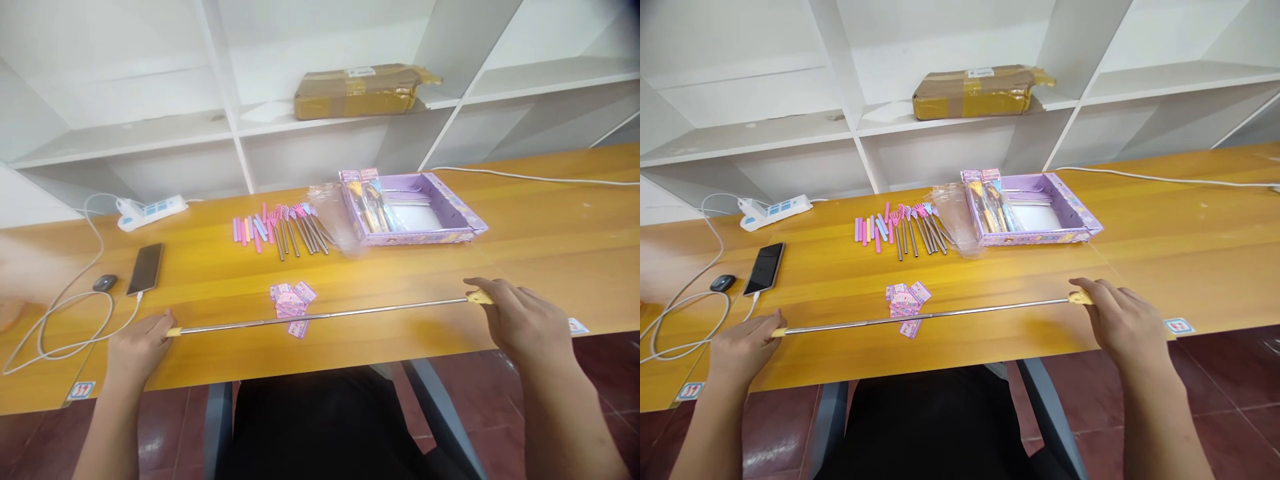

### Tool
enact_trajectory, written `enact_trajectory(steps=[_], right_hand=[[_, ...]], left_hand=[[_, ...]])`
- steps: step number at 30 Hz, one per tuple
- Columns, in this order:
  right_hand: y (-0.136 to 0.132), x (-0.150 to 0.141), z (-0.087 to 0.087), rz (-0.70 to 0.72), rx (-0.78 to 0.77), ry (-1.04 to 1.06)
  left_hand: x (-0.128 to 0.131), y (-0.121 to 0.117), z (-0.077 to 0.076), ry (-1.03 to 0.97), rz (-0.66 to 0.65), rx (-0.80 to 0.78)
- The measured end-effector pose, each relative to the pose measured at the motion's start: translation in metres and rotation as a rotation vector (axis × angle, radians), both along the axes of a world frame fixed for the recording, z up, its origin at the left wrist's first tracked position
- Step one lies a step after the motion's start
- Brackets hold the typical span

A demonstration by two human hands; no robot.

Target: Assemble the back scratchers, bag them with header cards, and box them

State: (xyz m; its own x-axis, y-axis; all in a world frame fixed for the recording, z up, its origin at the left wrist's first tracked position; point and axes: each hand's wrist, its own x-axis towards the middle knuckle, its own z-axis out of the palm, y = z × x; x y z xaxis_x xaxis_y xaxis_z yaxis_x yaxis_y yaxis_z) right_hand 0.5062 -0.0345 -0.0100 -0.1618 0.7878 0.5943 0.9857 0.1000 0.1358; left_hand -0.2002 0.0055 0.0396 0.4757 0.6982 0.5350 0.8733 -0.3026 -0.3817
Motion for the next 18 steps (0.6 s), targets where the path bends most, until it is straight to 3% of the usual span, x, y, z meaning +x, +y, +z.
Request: enact_trajectory(steps=[7, 9, 12, 14, 18], right_hand=[[0.002, -0.014, 0.006, -0.278, -0.166, 0.106], [0.003, -0.014, 0.009, -0.294, -0.171, 0.097], [0.007, -0.016, 0.014, -0.144, -0.123, -0.032], [0.015, -0.028, 0.019, 0.011, -0.073, -0.104], [0.033, -0.1, 0.026, 0.282, -0.066, -0.127]], left_hand=[[0.001, 0.004, -0.002, -0.035, -0.037, -0.11], [0.0, 0.005, -0.001, -0.02, -0.014, -0.136], [0.005, 0.006, -0.004, 0.005, 0.067, -0.195], [0.022, 0.006, -0.008, 0.016, 0.082, -0.26], [0.102, 0.003, -0.017, 0.021, 0.133, -0.446]])
